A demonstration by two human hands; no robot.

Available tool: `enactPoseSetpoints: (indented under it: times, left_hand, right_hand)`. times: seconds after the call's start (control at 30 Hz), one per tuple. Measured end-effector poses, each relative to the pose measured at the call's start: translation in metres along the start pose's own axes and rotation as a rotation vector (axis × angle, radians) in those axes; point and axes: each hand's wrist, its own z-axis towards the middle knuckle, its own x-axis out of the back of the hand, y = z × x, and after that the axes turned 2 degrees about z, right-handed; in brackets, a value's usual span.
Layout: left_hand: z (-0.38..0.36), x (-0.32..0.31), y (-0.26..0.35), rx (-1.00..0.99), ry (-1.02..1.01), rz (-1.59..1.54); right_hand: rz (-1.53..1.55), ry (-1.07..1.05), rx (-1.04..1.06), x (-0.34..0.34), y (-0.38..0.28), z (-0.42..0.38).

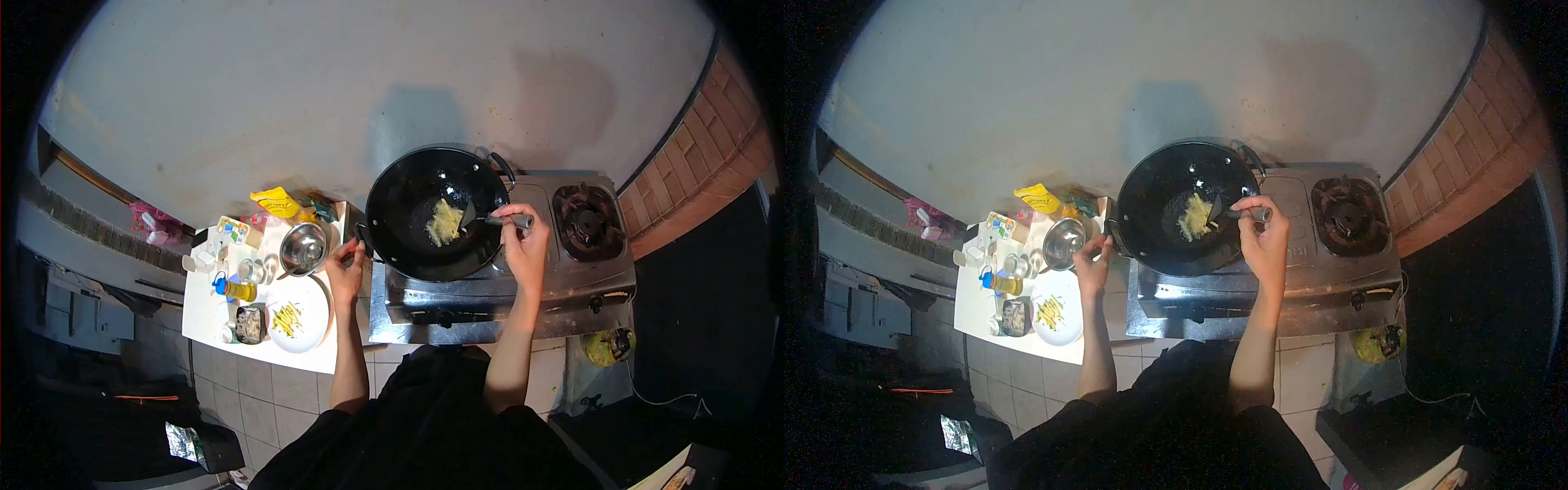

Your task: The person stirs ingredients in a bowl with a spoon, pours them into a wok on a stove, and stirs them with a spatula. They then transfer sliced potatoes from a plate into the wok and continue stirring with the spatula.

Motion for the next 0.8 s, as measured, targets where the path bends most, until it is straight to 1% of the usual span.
enactPoseSetpoints:
  times: [0.07,0.2,0.27,0.3,0.37,0.43,0.5,0.57,0.67,0.8]
  left_hand:
    - [0.001,0.0,0.001,0.037,0.001,0.019]
    - [0.002,0.0,-0.001,0.03,0.006,0.002]
    - [0.002,0.0,-0.001,0.015,0.015,-0.004]
    - [0.002,0.0,-0.001,0.017,0.017,-0.004]
    - [0.002,0.0,0.0,0.032,0.003,-0.019]
    - [0.003,-0.001,-0.002,0.032,0.006,-0.024]
    - [0.003,-0.001,0.0,0.034,0.015,-0.032]
    - [0.001,0.0,0.005,0.04,0.013,-0.021]
    - [0.001,0.001,0.002,0.025,0.022,-0.009]
    - [0.004,0.0,-0.003,0.011,0.01,0.011]
  right_hand:
    - [0.002,0.035,0.013,-0.004,0.004,0.002]
    - [0.026,0.041,0.026,-0.006,0.015,0.005]
    - [0.099,0.073,-0.085,-0.009,0.016,0.006]
    - [0.099,0.07,-0.086,-0.011,0.018,0.007]
    - [0.201,0.099,-0.142,-0.021,0.022,0.007]
    - [0.228,0.098,-0.134,-0.03,0.026,0.007]
    - [0.189,0.069,-0.152,-0.036,0.029,0.009]
    - [0.224,0.055,-0.138,-0.033,0.032,0.009]
    - [0.29,0.113,-0.108,-0.024,0.023,0.01]
    - [0.27,0.166,-0.073,-0.012,0.014,0.01]
